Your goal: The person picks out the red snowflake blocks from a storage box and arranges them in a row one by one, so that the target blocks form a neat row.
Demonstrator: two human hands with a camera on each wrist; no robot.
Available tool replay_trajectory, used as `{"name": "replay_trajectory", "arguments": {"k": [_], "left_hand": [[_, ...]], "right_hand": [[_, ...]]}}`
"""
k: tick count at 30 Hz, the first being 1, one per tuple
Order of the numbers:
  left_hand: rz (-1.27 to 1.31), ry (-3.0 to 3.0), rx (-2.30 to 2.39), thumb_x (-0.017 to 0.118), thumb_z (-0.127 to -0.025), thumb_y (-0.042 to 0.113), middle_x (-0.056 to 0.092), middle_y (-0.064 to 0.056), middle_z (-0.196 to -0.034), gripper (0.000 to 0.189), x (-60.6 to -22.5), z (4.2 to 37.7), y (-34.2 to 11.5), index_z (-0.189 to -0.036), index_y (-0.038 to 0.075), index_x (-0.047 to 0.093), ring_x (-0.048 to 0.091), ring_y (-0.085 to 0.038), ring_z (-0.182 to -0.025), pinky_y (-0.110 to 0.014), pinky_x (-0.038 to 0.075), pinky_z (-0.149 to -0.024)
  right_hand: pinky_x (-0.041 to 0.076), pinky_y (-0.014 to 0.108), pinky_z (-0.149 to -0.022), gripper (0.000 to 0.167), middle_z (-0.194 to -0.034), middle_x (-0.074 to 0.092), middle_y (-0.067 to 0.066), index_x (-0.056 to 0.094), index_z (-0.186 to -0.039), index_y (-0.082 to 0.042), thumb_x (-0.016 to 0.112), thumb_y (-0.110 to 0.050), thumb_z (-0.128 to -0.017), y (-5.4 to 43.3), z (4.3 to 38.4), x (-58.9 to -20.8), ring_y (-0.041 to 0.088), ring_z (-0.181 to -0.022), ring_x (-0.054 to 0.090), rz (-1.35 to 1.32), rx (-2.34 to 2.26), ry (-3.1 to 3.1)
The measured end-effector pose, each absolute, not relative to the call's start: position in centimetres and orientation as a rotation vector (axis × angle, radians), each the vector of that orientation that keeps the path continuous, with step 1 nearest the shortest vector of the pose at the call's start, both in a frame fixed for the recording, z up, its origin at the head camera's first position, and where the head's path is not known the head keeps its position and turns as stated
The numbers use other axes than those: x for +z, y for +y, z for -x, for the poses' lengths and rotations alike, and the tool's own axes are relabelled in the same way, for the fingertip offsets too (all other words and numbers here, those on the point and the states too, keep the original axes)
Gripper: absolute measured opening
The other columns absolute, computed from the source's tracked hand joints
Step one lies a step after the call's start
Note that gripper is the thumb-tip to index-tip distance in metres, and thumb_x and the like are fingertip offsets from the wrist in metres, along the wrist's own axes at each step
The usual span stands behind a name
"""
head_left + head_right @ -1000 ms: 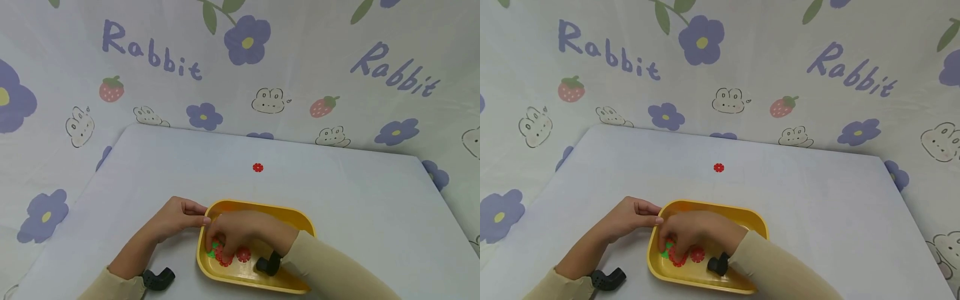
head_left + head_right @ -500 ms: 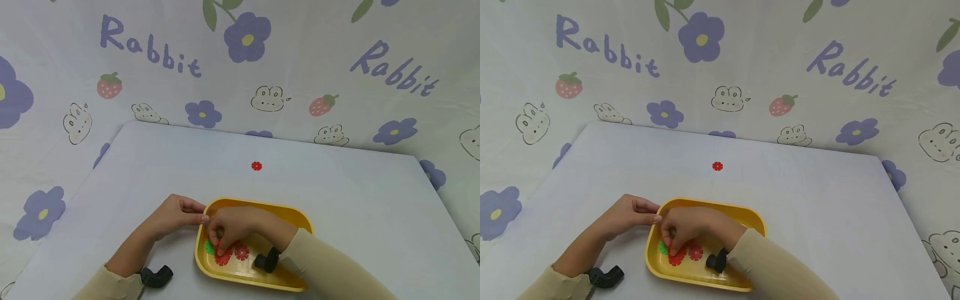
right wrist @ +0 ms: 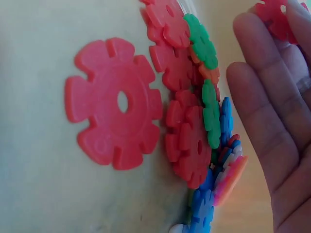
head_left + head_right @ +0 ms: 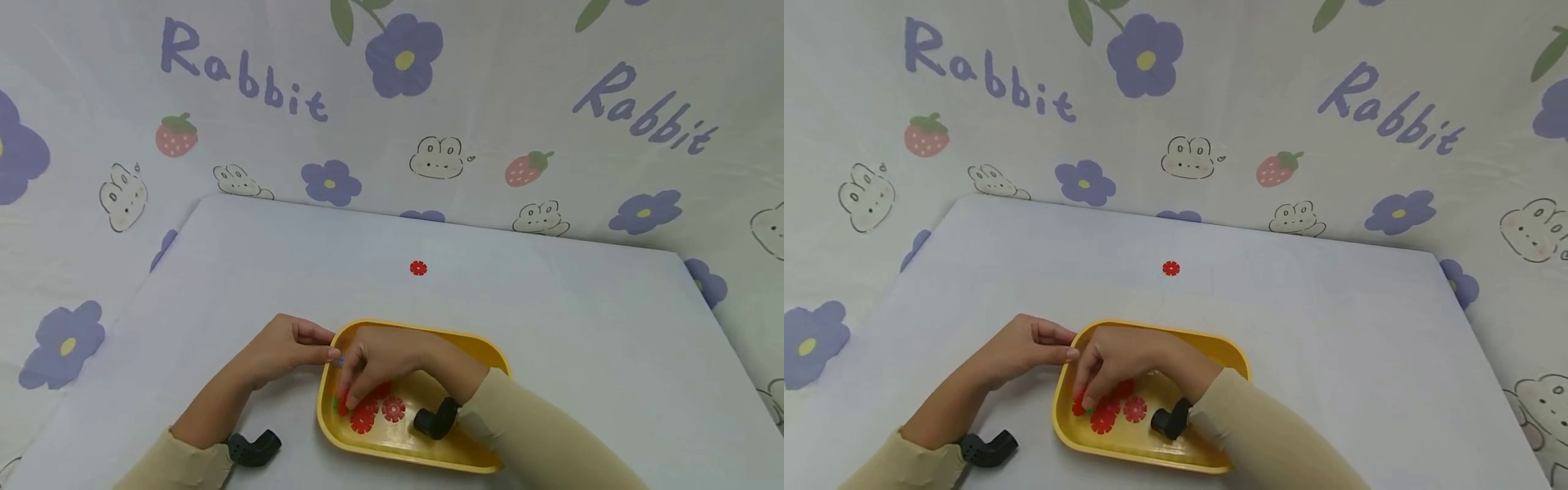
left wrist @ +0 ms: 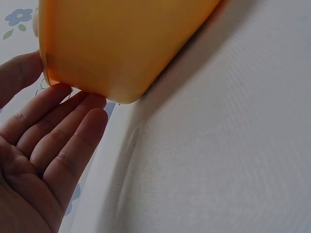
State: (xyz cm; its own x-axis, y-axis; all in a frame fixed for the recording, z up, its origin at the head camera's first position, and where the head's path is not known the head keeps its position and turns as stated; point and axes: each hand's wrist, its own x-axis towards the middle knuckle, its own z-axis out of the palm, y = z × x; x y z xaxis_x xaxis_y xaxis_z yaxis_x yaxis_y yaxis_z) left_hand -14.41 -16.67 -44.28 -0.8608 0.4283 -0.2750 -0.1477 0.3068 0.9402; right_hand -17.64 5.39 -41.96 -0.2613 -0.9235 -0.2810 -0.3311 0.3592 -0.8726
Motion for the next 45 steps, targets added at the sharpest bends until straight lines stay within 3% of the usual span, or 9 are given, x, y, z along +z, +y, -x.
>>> {"name": "replay_trajectory", "arguments": {"k": [15, 21, 26, 37, 45], "left_hand": [[-0.227, 2.111, 1.577, 0.079, -0.083, 0.031, 0.076, -0.008, -0.104, 0.038, -44.3, 14.6, -16.7, -0.111, 0.005, 0.074, 0.072, -0.018, -0.095, -0.032, 0.058, -0.085], [-0.193, 2.144, 1.544, 0.08, -0.082, 0.034, 0.076, -0.006, -0.104, 0.039, -44.4, 14.5, -16.6, -0.11, 0.007, 0.075, 0.072, -0.02, -0.097, -0.034, 0.058, -0.087], [-0.175, 2.147, 1.548, 0.08, -0.082, 0.033, 0.076, -0.006, -0.103, 0.039, -44.7, 14.5, -16.4, -0.11, 0.007, 0.075, 0.072, -0.02, -0.096, -0.034, 0.059, -0.085], [-0.163, 2.161, 1.548, 0.08, -0.083, 0.03, 0.076, -0.007, -0.1, 0.035, -44.4, 14.4, -16.3, -0.108, 0.005, 0.075, 0.073, -0.02, -0.093, -0.033, 0.059, -0.083], [-0.171, 2.157, 1.568, 0.08, -0.083, 0.028, 0.076, -0.008, -0.1, 0.034, -44.6, 14.4, -16.2, -0.107, 0.005, 0.075, 0.073, -0.02, -0.092, -0.033, 0.059, -0.082]], "right_hand": [[0.057, 0.024, -0.07, 0.008, -0.082, 0.074, -0.009, 0.079, -0.093, -0.018, 0.078, -0.017, -0.085, 6.0, 18.2, -38.2, 0.008, -0.074, 0.066, 1.068, -0.97, 1.905], [0.059, 0.032, -0.08, 0.01, -0.088, 0.076, -0.001, 0.078, -0.095, -0.015, 0.077, -0.018, -0.086, 8.4, 21.2, -35.4, 0.018, -0.082, 0.072, 0.974, -1.117, 2.033], [0.059, 0.037, -0.083, 0.014, -0.095, 0.075, 0.008, 0.076, -0.1, -0.01, 0.074, -0.018, -0.088, 11.6, 24.8, -34.3, 0.026, -0.088, 0.072, 0.727, -1.287, 2.158], [0.058, 0.037, -0.087, 0.024, -0.107, 0.072, 0.013, 0.069, -0.111, -0.005, 0.07, -0.02, -0.092, 17.6, 30.4, -38.0, 0.028, -0.097, 0.071, 0.157, -1.369, 2.323], [0.06, 0.034, -0.081, 0.022, -0.101, 0.072, 0.012, 0.071, -0.11, -0.004, 0.069, -0.016, -0.092, 18.4, 31.2, -40.7, 0.028, -0.088, 0.069, 0.04, -1.1, 2.378]]}}
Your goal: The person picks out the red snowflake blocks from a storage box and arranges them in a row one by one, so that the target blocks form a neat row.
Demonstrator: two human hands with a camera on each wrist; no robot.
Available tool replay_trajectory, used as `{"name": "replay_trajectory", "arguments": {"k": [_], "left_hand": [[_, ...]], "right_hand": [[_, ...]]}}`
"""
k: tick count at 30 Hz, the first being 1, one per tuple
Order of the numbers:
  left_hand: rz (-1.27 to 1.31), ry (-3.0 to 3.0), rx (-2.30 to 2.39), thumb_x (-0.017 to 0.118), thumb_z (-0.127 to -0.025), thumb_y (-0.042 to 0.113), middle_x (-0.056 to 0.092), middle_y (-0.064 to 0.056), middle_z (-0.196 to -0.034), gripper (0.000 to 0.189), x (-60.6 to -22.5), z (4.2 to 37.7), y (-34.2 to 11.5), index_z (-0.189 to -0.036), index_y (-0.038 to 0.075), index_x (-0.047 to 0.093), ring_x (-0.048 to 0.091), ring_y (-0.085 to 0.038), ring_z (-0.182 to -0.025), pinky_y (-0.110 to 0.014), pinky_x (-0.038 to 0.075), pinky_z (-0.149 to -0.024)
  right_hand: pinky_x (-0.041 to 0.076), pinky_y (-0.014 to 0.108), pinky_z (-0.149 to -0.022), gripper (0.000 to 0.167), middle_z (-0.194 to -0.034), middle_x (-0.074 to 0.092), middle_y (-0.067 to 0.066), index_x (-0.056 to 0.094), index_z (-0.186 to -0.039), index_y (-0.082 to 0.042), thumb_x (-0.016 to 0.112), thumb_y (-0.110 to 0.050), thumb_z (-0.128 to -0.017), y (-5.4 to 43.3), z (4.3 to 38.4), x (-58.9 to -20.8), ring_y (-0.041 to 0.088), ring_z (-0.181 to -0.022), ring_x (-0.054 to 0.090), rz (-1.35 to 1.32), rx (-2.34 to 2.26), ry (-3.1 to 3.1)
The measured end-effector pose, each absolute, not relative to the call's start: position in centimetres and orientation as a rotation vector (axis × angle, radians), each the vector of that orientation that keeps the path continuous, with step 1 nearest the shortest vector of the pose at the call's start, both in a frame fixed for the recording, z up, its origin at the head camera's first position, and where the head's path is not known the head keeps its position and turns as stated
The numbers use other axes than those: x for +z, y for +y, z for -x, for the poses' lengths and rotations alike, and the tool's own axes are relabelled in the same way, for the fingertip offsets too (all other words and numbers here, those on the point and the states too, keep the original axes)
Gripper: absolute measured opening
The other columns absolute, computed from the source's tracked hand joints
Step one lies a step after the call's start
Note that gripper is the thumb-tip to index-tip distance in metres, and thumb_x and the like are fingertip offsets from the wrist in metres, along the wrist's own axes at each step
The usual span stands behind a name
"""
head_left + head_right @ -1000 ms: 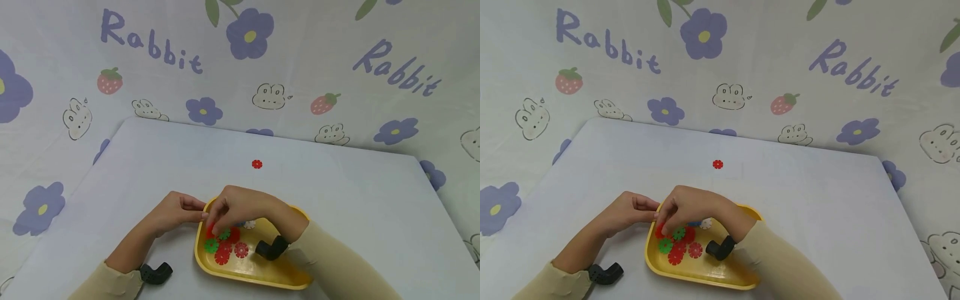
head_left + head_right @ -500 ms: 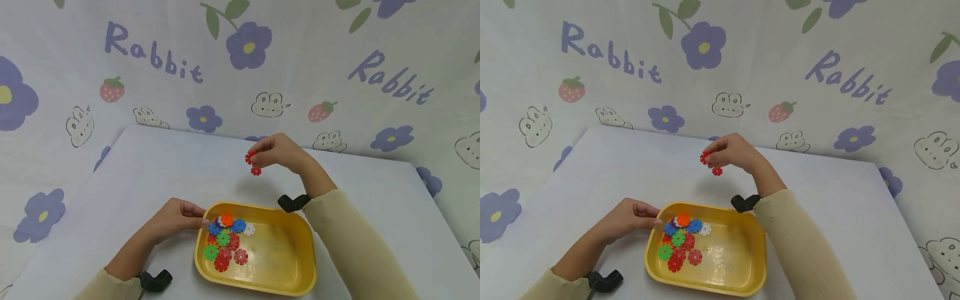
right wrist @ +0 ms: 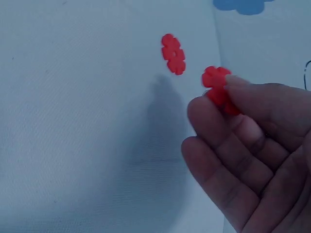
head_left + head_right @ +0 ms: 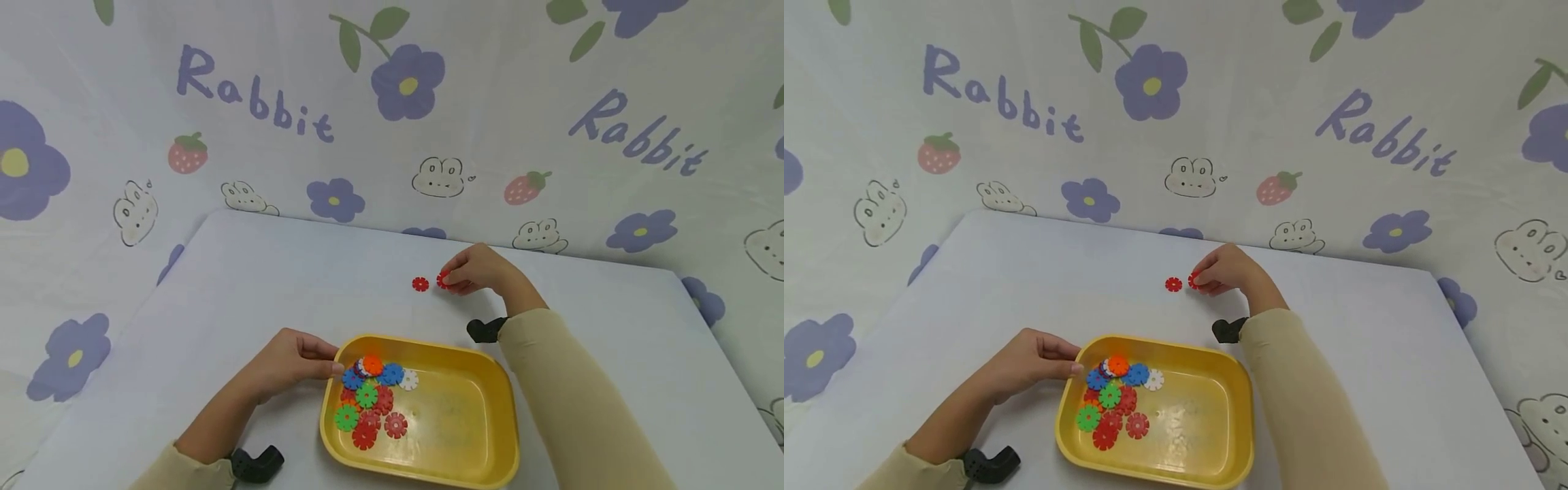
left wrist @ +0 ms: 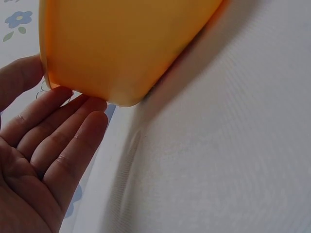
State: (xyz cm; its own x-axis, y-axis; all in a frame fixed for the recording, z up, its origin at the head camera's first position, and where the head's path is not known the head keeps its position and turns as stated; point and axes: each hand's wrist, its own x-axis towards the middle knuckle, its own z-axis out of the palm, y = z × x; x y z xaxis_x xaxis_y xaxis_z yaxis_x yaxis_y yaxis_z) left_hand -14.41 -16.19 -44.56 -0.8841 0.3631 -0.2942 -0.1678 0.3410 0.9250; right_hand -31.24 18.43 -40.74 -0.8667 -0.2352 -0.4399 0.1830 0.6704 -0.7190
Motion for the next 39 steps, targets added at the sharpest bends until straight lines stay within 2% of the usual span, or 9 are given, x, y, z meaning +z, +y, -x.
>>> {"name": "replay_trajectory", "arguments": {"k": [12, 24, 32, 39], "left_hand": [[-0.187, 2.166, 1.568, 0.08, -0.083, 0.029, 0.076, -0.008, -0.101, 0.034, -44.6, 14.4, -16.2, -0.107, 0.005, 0.075, 0.073, -0.02, -0.092, -0.033, 0.059, -0.081], [-0.188, 2.176, 1.565, 0.08, -0.082, 0.03, 0.076, -0.007, -0.101, 0.035, -44.7, 14.5, -16.2, -0.107, 0.006, 0.075, 0.073, -0.02, -0.092, -0.033, 0.06, -0.081], [-0.191, 2.166, 1.571, 0.08, -0.082, 0.03, 0.076, -0.008, -0.102, 0.036, -44.8, 14.3, -16.2, -0.108, 0.005, 0.075, 0.073, -0.02, -0.093, -0.033, 0.06, -0.081], [-0.202, 2.161, 1.579, 0.08, -0.083, 0.029, 0.076, -0.008, -0.101, 0.035, -44.7, 14.5, -16.3, -0.108, 0.005, 0.075, 0.073, -0.02, -0.093, -0.034, 0.06, -0.081]], "right_hand": [[0.06, 0.032, -0.078, 0.022, -0.1, 0.071, 0.012, 0.071, -0.109, -0.004, 0.072, -0.014, -0.089, 17.6, 31.9, -42.1, 0.024, -0.081, 0.069, 0.048, -0.984, 2.416], [0.06, 0.033, -0.082, 0.026, -0.098, 0.069, 0.012, 0.068, -0.112, -0.001, 0.072, -0.009, -0.088, 17.6, 31.6, -41.9, 0.022, -0.082, 0.066, 0.028, -0.952, 2.452], [0.057, 0.024, -0.071, 0.033, -0.095, 0.063, 0.01, 0.069, -0.11, -0.01, 0.082, -0.015, -0.08, 17.4, 32.1, -43.1, 0.02, -0.077, 0.059, 0.078, -0.779, 2.531], [0.055, 0.024, -0.065, 0.028, -0.094, 0.061, 0.01, 0.069, -0.105, -0.011, 0.082, -0.017, -0.08, 17.2, 32.1, -43.4, 0.02, -0.074, 0.058, 0.109, -0.747, 2.581]]}}
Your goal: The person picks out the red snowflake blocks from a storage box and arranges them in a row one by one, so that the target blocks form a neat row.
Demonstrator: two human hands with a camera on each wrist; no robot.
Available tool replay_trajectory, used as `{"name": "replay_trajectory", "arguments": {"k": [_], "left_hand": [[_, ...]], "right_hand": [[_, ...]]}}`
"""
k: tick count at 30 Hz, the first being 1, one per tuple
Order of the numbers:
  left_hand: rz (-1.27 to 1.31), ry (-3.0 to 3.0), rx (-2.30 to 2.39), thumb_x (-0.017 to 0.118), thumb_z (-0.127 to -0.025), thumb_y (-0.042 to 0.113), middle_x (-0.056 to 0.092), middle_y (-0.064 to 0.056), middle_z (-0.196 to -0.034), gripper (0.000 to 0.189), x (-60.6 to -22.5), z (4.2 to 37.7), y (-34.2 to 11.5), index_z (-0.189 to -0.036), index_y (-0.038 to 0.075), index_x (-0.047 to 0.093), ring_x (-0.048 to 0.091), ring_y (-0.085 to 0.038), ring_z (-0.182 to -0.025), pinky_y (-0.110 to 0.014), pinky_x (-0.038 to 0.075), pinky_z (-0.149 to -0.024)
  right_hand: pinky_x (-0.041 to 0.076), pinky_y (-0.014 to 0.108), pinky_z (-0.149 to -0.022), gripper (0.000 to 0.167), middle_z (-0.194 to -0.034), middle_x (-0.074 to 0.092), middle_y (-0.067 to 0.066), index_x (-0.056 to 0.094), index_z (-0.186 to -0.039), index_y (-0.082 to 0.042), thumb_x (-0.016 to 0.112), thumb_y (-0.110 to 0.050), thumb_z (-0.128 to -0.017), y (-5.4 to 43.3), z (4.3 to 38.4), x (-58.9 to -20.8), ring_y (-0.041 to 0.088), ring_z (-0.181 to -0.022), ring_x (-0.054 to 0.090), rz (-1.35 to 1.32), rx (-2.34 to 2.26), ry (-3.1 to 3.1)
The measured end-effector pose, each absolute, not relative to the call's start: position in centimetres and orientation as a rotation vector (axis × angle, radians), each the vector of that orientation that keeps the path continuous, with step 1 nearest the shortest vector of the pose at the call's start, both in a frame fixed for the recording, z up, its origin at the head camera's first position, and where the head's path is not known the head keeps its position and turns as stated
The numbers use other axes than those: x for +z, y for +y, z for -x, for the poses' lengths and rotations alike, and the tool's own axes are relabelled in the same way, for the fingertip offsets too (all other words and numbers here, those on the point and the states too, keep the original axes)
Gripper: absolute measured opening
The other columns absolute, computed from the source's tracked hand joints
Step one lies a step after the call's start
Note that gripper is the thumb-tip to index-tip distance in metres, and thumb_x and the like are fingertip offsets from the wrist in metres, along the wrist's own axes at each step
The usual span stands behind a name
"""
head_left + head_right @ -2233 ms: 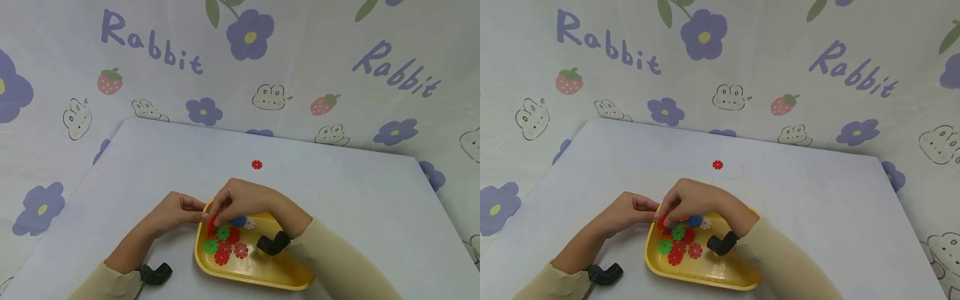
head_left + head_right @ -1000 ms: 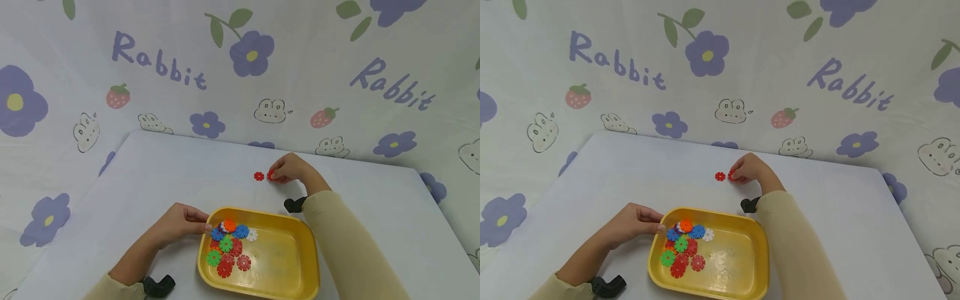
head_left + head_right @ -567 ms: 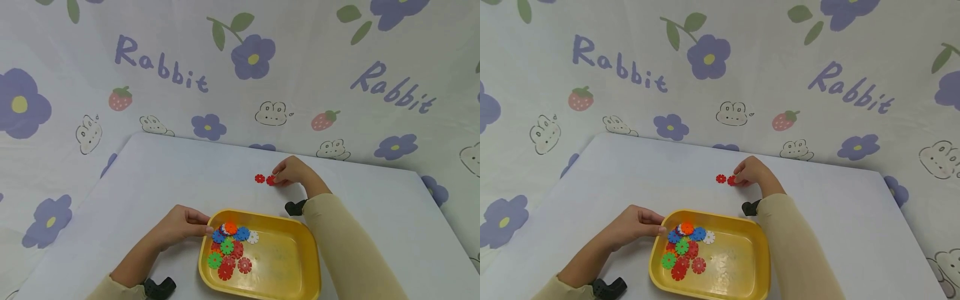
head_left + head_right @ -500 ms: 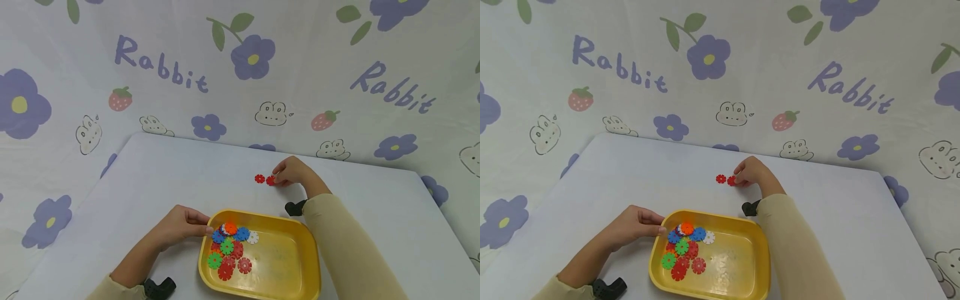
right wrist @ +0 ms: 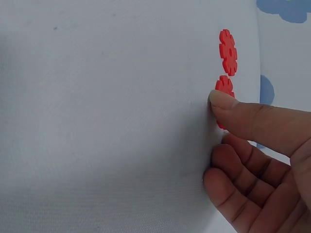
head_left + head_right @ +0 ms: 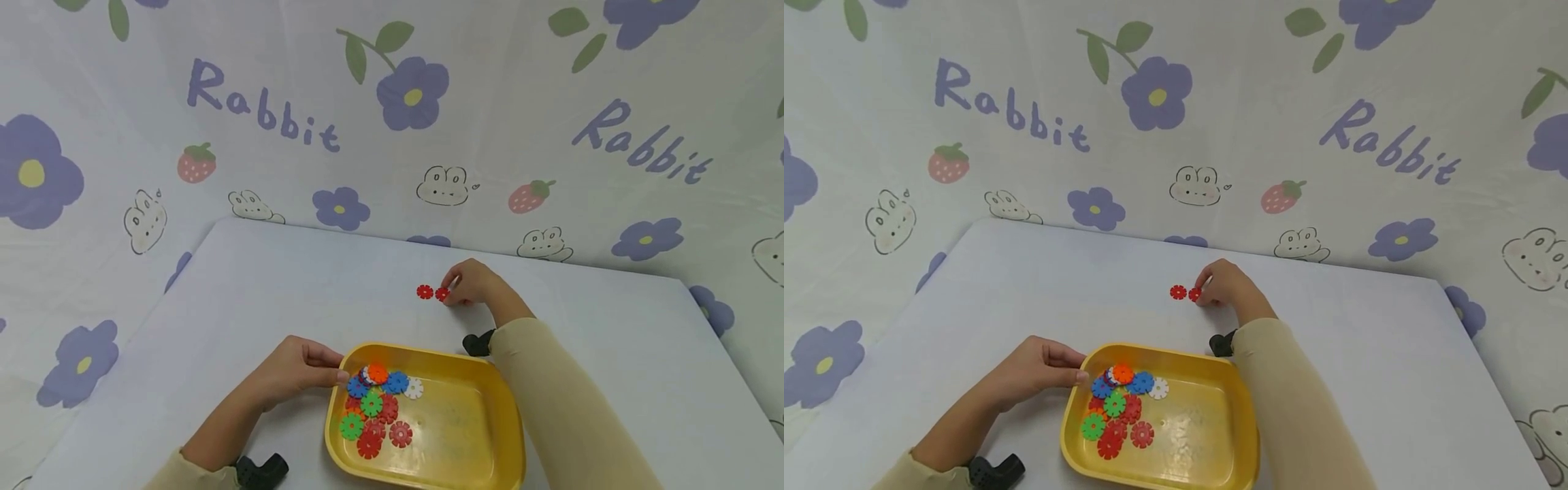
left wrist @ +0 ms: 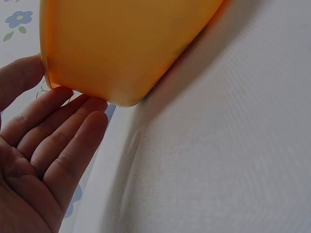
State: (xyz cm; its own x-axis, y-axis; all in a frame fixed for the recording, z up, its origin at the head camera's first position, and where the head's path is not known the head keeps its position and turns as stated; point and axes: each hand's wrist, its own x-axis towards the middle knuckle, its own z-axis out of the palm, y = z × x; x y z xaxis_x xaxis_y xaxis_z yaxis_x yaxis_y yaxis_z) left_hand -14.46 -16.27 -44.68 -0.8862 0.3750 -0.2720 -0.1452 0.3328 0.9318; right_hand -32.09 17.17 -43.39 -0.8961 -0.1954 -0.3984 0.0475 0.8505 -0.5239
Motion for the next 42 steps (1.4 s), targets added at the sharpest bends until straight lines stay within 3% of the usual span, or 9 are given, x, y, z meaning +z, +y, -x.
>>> {"name": "replay_trajectory", "arguments": {"k": [16, 23, 26, 33, 42], "left_hand": [[-0.222, 2.166, 1.568, 0.08, -0.083, 0.029, 0.076, -0.008, -0.102, 0.035, -44.8, 14.4, -15.9, -0.108, 0.005, 0.075, 0.073, -0.02, -0.093, -0.034, 0.06, -0.082], [-0.223, 2.18, 1.553, 0.08, -0.083, 0.03, 0.076, -0.007, -0.101, 0.034, -44.7, 14.6, -16.0, -0.107, 0.007, 0.075, 0.072, -0.02, -0.093, -0.033, 0.059, -0.082], [-0.213, 2.18, 1.553, 0.08, -0.082, 0.031, 0.076, -0.006, -0.1, 0.034, -44.7, 14.6, -16.0, -0.106, 0.007, 0.075, 0.072, -0.019, -0.092, -0.033, 0.059, -0.082], [-0.173, 2.196, 1.552, 0.081, -0.081, 0.033, 0.076, -0.006, -0.101, 0.035, -44.8, 14.5, -16.2, -0.106, 0.009, 0.076, 0.072, -0.019, -0.094, -0.033, 0.059, -0.083], [-0.166, 2.228, 1.591, 0.082, -0.081, 0.032, 0.075, -0.005, -0.101, 0.035, -44.8, 14.6, -16.3, -0.107, 0.009, 0.074, 0.071, -0.019, -0.094, -0.033, 0.059, -0.084]], "right_hand": [[0.056, 0.025, -0.071, 0.031, -0.096, 0.063, 0.009, 0.069, -0.109, -0.012, 0.081, -0.02, -0.082, 17.8, 31.5, -42.8, 0.021, -0.077, 0.059, 0.092, -0.756, 2.57], [0.059, 0.032, -0.079, 0.035, -0.098, 0.065, 0.012, 0.066, -0.122, -0.008, 0.073, -0.02, -0.089, 17.5, 30.9, -39.3, 0.033, -0.091, 0.065, 0.264, -0.908, 2.585], [0.059, 0.032, -0.079, 0.032, -0.097, 0.066, 0.011, 0.067, -0.12, -0.011, 0.073, -0.021, -0.089, 16.6, 29.9, -37.4, 0.036, -0.093, 0.065, 0.353, -1.05, 2.575], [0.059, 0.034, -0.078, 0.028, -0.097, 0.069, 0.007, 0.07, -0.114, -0.015, 0.075, -0.02, -0.087, 13.4, 25.7, -34.2, 0.026, -0.085, 0.065, 0.596, -1.267, 2.395], [0.058, 0.032, -0.079, 0.021, -0.089, 0.072, 0.0, 0.074, -0.107, -0.013, 0.076, -0.018, -0.086, 10.0, 21.5, -35.5, 0.02, -0.083, 0.066, 0.905, -1.062, 2.146]]}}
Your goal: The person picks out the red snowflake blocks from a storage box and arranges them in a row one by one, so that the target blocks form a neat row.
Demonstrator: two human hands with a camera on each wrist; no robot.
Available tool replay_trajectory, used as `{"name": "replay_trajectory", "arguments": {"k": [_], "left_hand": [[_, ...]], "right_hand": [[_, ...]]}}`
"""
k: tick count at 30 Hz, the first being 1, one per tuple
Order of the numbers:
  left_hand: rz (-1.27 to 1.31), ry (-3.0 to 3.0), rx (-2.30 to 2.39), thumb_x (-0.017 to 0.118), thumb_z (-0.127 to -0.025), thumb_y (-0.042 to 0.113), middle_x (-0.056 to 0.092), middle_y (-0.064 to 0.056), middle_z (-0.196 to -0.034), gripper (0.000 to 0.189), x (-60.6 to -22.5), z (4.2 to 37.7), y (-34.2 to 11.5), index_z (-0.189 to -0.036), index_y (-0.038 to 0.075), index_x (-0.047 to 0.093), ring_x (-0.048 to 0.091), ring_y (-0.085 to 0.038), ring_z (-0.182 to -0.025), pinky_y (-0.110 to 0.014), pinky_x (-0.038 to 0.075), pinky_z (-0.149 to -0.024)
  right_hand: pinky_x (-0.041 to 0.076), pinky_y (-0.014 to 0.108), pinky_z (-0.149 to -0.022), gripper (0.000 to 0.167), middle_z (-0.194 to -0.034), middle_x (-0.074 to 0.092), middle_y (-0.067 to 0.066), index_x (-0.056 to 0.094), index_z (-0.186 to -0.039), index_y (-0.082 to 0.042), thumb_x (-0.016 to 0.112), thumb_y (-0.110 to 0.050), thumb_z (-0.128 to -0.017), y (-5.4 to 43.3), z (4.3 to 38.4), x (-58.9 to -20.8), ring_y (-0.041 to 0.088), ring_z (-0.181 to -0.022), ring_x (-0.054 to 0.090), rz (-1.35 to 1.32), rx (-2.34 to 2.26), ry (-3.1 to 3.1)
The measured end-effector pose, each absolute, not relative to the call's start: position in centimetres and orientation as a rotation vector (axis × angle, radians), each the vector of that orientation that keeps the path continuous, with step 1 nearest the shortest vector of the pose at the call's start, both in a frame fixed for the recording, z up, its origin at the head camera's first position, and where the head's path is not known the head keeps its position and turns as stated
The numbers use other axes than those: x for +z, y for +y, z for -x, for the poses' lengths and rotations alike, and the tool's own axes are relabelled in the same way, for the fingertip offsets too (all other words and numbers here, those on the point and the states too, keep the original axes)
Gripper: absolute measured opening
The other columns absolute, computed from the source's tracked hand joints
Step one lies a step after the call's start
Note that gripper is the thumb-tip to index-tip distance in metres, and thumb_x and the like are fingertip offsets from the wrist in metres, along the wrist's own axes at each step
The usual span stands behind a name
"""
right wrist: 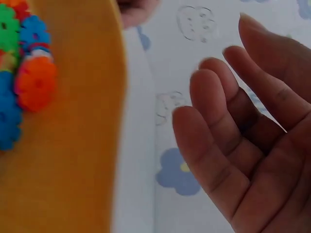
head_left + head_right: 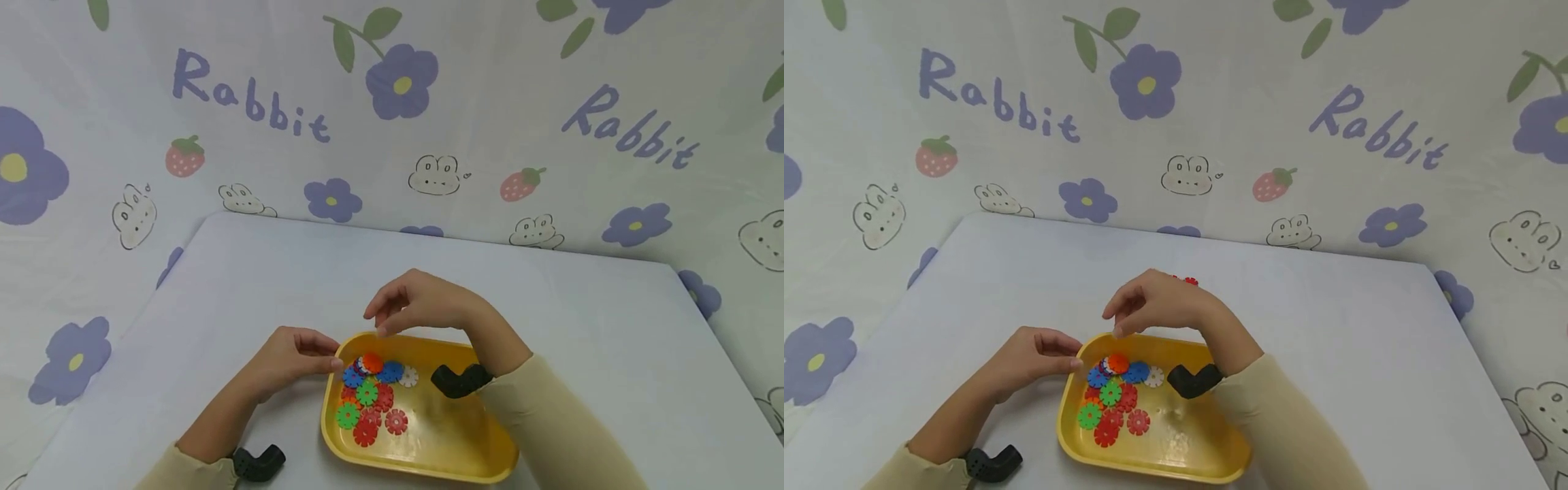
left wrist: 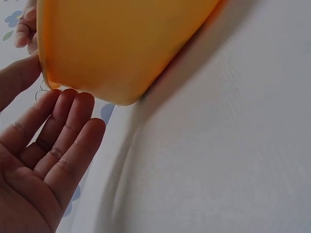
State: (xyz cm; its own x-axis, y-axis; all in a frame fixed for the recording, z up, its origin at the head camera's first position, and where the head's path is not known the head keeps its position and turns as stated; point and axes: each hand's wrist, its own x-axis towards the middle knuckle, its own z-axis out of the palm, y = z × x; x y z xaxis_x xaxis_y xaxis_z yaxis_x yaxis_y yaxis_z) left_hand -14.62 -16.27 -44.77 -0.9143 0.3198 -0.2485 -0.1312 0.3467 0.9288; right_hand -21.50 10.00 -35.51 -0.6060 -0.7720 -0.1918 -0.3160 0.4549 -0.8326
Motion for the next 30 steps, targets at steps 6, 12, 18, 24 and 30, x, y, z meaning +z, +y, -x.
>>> {"name": "replay_trajectory", "arguments": {"k": [6, 12, 18, 24, 30], "left_hand": [[-0.175, 2.179, 1.62, 0.084, -0.078, 0.032, 0.075, -0.007, -0.098, 0.041, -45.0, 14.5, -16.3, -0.107, 0.005, 0.073, 0.071, -0.019, -0.091, -0.032, 0.059, -0.082], [-0.181, 2.173, 1.619, 0.084, -0.078, 0.031, 0.075, -0.007, -0.099, 0.038, -45.1, 14.6, -16.2, -0.105, 0.006, 0.074, 0.071, -0.019, -0.092, -0.031, 0.059, -0.081], [-0.209, 2.179, 1.618, 0.082, -0.08, 0.031, 0.075, -0.007, -0.1, 0.039, -44.7, 14.4, -16.2, -0.106, 0.004, 0.073, 0.07, -0.019, -0.092, -0.031, 0.059, -0.081], [-0.211, 2.171, 1.619, 0.082, -0.08, 0.031, 0.075, -0.008, -0.101, 0.04, -44.4, 14.2, -16.2, -0.107, 0.003, 0.073, 0.07, -0.018, -0.093, -0.03, 0.059, -0.082], [-0.239, 2.153, 1.633, 0.082, -0.08, 0.031, 0.075, -0.008, -0.102, 0.04, -44.4, 14.1, -16.2, -0.108, 0.003, 0.073, 0.071, -0.019, -0.094, -0.03, 0.058, -0.083]], "right_hand": [[0.057, 0.026, -0.077, 0.018, -0.086, 0.073, -0.002, 0.076, -0.102, -0.007, 0.077, -0.013, -0.085, 8.3, 20.1, -38.1, 0.014, -0.079, 0.067, 0.897, -0.889, 1.963], [0.048, 0.024, -0.054, 0.02, -0.07, 0.068, 0.002, 0.075, -0.103, -0.009, 0.076, -0.005, -0.083, 7.7, 19.2, -39.2, 0.012, -0.056, 0.054, 0.846, -0.746, 1.866], [0.043, 0.019, -0.052, 0.034, -0.065, 0.062, -0.002, 0.074, -0.11, -0.021, 0.08, -0.008, -0.079, 7.1, 18.6, -39.7, 0.008, -0.053, 0.05, 0.859, -0.579, 1.899], [0.039, 0.019, -0.053, 0.042, -0.067, 0.055, -0.004, 0.073, -0.111, -0.032, 0.083, -0.009, -0.077, 6.6, 18.3, -40.2, 0.008, -0.058, 0.048, 0.93, -0.417, 2.02], [0.044, 0.02, -0.064, 0.048, -0.099, 0.059, -0.011, 0.073, -0.109, -0.036, 0.083, -0.004, -0.074, 6.3, 17.8, -40.5, 0.008, -0.084, 0.049, 0.965, -0.352, 2.116]]}}
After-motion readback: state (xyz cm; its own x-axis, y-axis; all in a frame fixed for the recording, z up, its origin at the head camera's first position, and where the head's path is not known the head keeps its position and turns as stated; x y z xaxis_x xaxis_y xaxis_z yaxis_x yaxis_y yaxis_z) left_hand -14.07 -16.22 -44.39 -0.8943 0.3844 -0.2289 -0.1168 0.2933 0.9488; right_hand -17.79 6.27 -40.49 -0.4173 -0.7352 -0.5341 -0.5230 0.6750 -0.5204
